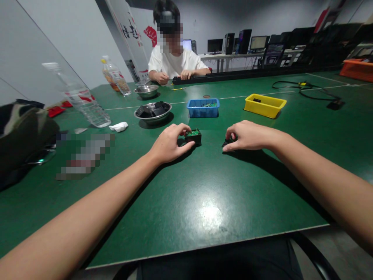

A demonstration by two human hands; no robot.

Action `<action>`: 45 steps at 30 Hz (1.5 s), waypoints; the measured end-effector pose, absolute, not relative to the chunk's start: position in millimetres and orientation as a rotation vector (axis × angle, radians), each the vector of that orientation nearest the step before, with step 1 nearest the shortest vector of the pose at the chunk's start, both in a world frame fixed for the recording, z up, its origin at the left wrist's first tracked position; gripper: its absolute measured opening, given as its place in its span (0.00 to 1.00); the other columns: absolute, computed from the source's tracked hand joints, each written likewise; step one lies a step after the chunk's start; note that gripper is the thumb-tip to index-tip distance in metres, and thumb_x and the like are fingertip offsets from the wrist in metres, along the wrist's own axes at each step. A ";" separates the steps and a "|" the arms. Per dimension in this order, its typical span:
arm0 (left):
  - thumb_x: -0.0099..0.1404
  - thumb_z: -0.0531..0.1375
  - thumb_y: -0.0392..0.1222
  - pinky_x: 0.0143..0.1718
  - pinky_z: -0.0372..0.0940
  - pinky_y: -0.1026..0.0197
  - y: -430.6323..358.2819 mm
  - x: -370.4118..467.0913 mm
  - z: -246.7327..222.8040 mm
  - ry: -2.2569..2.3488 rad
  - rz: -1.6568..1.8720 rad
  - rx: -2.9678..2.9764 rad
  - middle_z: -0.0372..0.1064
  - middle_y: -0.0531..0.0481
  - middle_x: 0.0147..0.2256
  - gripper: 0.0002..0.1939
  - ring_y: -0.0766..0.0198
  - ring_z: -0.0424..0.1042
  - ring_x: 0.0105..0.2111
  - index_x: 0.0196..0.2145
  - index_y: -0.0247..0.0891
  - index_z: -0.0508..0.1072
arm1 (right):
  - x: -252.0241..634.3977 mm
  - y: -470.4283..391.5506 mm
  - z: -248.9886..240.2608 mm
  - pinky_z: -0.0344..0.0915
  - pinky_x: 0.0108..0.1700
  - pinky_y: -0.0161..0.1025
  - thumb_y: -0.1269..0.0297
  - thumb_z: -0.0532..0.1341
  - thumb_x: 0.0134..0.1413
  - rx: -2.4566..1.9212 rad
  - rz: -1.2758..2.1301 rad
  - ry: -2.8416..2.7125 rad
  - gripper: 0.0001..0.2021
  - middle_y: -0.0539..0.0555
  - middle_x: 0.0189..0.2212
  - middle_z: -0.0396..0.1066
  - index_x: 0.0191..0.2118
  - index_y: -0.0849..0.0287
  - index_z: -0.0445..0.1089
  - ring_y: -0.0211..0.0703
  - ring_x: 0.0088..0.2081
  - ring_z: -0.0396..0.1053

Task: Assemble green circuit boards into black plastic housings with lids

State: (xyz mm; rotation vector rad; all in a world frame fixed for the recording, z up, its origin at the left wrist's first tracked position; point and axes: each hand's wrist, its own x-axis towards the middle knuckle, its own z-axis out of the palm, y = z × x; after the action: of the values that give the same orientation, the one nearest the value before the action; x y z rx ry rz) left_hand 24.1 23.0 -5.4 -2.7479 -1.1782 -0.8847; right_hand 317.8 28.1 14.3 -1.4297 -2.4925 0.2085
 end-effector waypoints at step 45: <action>0.68 0.62 0.46 0.44 0.66 0.53 6.6 40.3 2.4 -0.764 -1.047 -2.667 0.76 0.43 0.39 0.12 0.55 0.72 0.39 0.43 0.35 0.73 | 261.9 2.7 -10.6 0.69 0.30 0.35 0.65 0.74 0.42 -0.825 1.322 -1.516 0.19 0.49 0.26 0.76 0.42 0.60 0.72 0.39 0.27 0.74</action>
State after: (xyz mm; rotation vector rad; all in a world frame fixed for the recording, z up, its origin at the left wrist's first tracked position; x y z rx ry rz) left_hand 40.3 6.6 2.4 -2.6674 -0.7643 -1.0470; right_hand 261.9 2.7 -10.6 -0.8252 -1.5160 1.3218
